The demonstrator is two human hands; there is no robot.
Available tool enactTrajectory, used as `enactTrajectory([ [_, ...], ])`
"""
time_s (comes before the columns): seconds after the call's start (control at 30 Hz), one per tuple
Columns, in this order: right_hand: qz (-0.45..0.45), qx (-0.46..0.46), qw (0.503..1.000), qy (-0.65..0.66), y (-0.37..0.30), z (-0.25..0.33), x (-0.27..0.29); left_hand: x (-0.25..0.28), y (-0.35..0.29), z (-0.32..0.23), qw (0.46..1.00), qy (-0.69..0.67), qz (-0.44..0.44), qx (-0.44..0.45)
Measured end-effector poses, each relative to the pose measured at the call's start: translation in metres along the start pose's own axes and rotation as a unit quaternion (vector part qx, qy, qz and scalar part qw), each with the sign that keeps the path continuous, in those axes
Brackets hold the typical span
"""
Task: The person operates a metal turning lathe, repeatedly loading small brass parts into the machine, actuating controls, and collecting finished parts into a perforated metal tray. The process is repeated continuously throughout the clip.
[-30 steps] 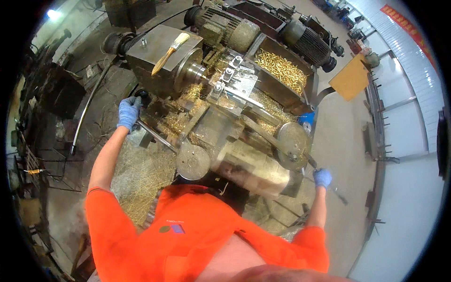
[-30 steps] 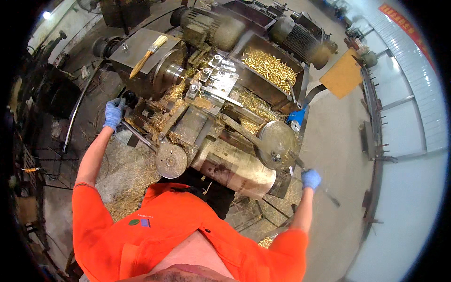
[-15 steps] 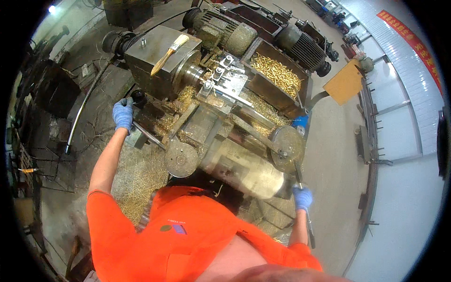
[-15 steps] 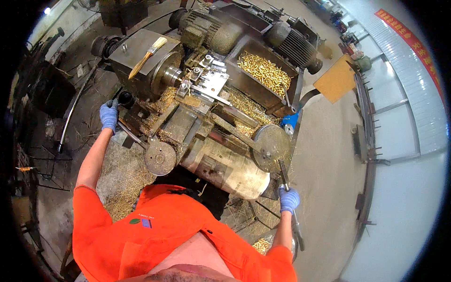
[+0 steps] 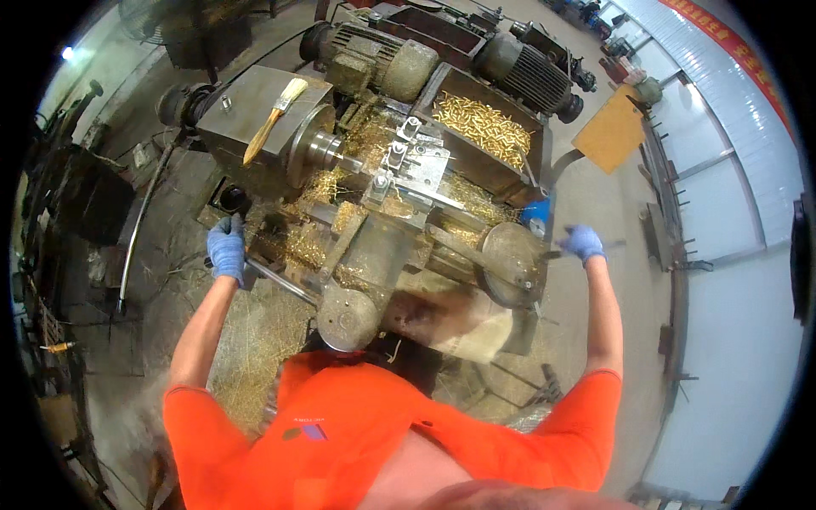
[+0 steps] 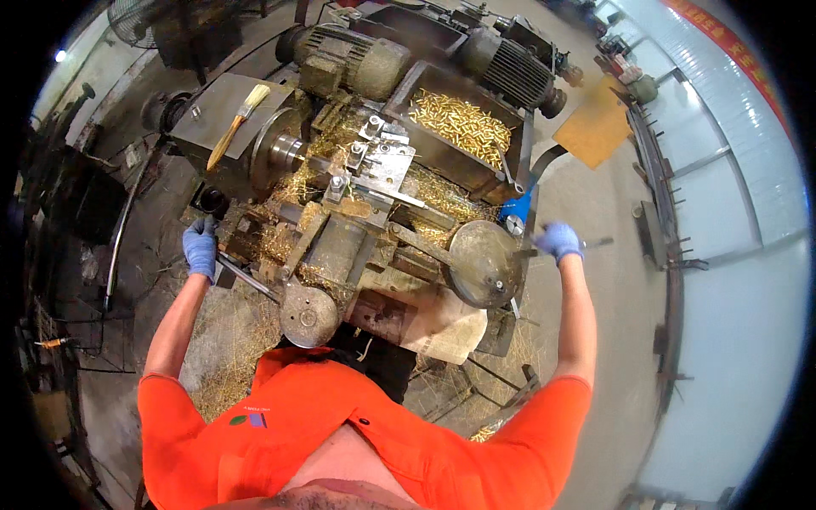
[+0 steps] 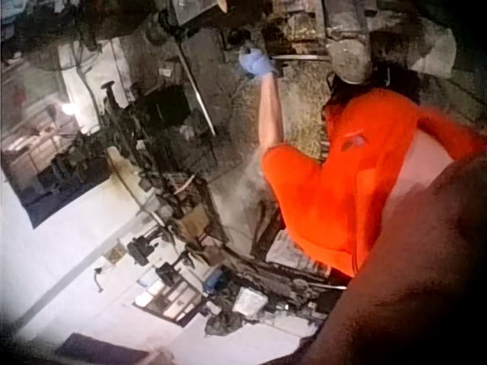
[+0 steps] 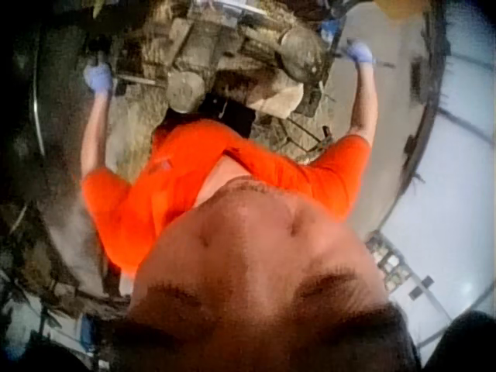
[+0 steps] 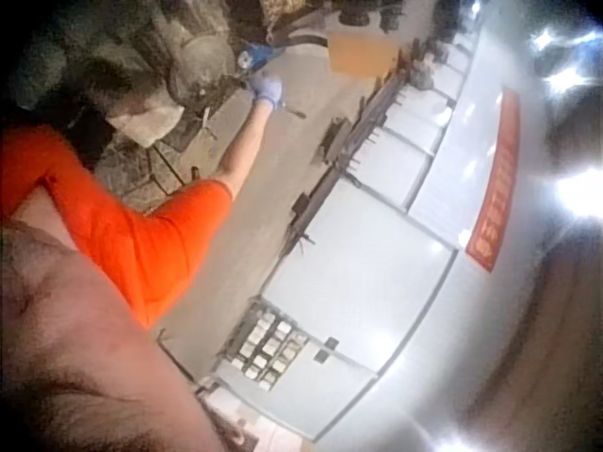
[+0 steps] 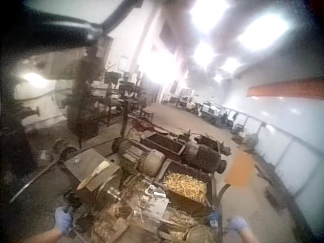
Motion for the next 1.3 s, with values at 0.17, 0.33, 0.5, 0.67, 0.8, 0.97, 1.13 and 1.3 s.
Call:
enactTrajectory([
  [0.17, -0.133, 0.359, 0.883, 0.271, -0.057, 0.250, 0.099, -0.005, -0.009, -0.001, 0.998, -0.061, -0.013, -0.003],
  [0.33, -0.214, 0.459, 0.858, 0.089, -0.028, 0.336, 0.069, -0.011, -0.004, 0.010, 0.991, -0.126, -0.010, -0.049],
  [0.5, -0.001, 0.216, 0.975, -0.049, -0.017, 0.258, 0.048, -0.018, -0.010, 0.011, 0.988, -0.151, 0.029, 0.007],
  [0.67, -0.155, 0.237, 0.937, 0.204, -0.078, 0.291, 0.107, -0.006, -0.019, 0.002, 0.984, -0.174, -0.005, -0.027],
  [0.8, -0.076, 0.382, 0.858, 0.334, -0.118, 0.365, 0.100, -0.009, -0.011, 0.002, 0.990, -0.134, 0.021, -0.046],
  [0.97, -0.025, 0.326, 0.899, 0.292, -0.116, 0.378, 0.098, -0.012, -0.009, 0.003, 0.981, -0.164, 0.085, -0.055],
  [1.13, -0.300, 0.311, 0.854, 0.291, -0.149, 0.286, 0.130, -0.002, 0.029, 0.069, 0.981, -0.122, 0.142, -0.048],
  [1.3, -0.541, 0.127, 0.803, 0.218, -0.227, 0.109, 0.050, 0.037, 0.037, 0.081, 0.957, 0.224, 0.101, -0.152],
])
Point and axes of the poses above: each hand's wrist, its own y-axis towards the middle knuckle, its own x-axis out of the back of the hand, z = x × y, the point moved 8 cm from there along y, towards the middle knuckle, and after that the axes turned 7 degrees about y, right-handed, at the moved point
